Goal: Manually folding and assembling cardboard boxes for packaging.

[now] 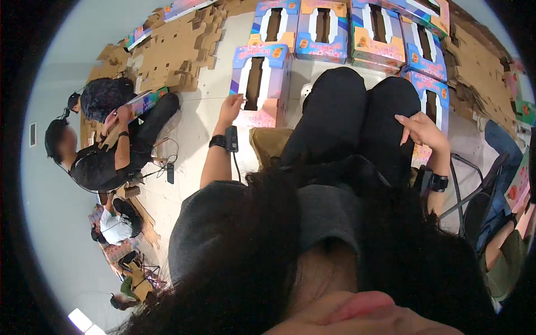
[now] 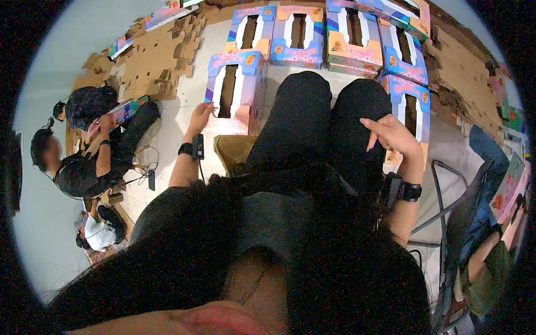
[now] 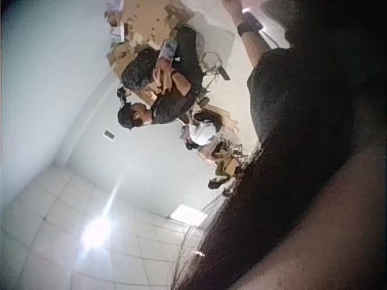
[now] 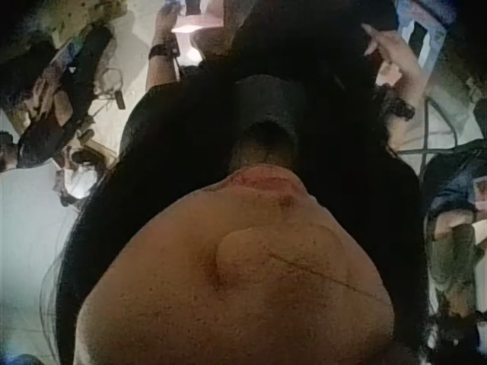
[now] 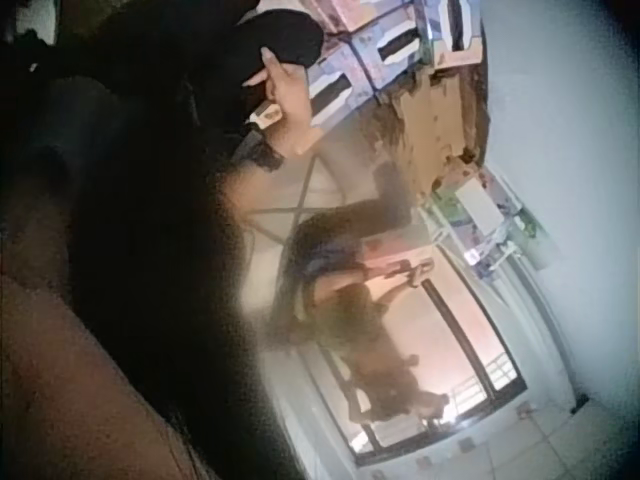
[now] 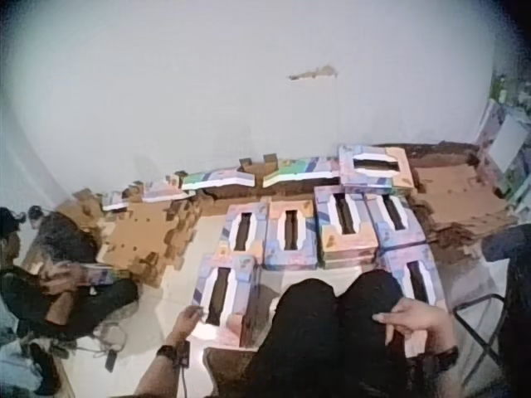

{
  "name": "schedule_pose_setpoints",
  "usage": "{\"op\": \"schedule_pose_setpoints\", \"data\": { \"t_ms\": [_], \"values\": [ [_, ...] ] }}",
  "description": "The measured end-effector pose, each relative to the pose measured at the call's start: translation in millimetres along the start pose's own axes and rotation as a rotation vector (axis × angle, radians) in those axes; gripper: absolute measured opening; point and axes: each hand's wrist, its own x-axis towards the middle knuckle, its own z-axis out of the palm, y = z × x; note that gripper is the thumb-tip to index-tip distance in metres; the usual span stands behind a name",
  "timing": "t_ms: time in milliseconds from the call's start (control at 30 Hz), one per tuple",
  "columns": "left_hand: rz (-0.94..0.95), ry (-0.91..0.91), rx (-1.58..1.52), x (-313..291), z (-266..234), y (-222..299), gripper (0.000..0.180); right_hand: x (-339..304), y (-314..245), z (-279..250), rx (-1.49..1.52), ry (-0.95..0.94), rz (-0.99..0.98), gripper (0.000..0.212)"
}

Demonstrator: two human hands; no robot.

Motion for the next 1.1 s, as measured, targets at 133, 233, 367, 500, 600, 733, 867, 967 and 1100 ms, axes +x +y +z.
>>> {"op": "schedule_pose_setpoints", "data": {
  "t_ms": [133, 233, 367, 500, 600, 733, 867, 967, 1100],
  "values": [
    [0.150, -0.084, 0.049, 15, -1, 72, 0.032, -6, 13, 1, 0.124, 0.127, -0.053, 0.055],
    [0.288, -0.138, 0.028, 10, 18, 124, 0.033, -13, 21, 8, 0.168, 0.244, -0.108, 0.054],
    [0.351, -0.239, 0.030, -24, 61, 164, 0.036, -3, 28, 28, 0.035, 0.375, -0.104, 0.052],
    [0.629, -0.271, -0.015, -58, 94, 244, 0.036, -22, 20, 33, -0.010, 0.490, -0.186, 0.050],
    [0.792, -0.351, -0.020, -73, 131, 282, 0.037, -21, 34, 29, -0.002, 0.541, -0.237, 0.049],
    [0.902, -0.426, -0.138, -76, 169, 306, 0.037, -10, 36, 33, -0.011, 0.598, -0.313, 0.049],
    [0.843, -0.571, -0.373, -60, 229, 325, 0.035, -15, 35, 28, 0.230, 0.527, -0.313, 0.046],
    [0.985, -0.536, -0.197, -44, 270, 346, 0.036, -20, 46, 10, 0.519, 0.416, -0.277, 0.039],
    [1.076, -0.481, 0.017, -32, 296, 365, 0.044, -15, 68, -10, 0.457, 0.592, -0.278, 0.026]
  ]
}}
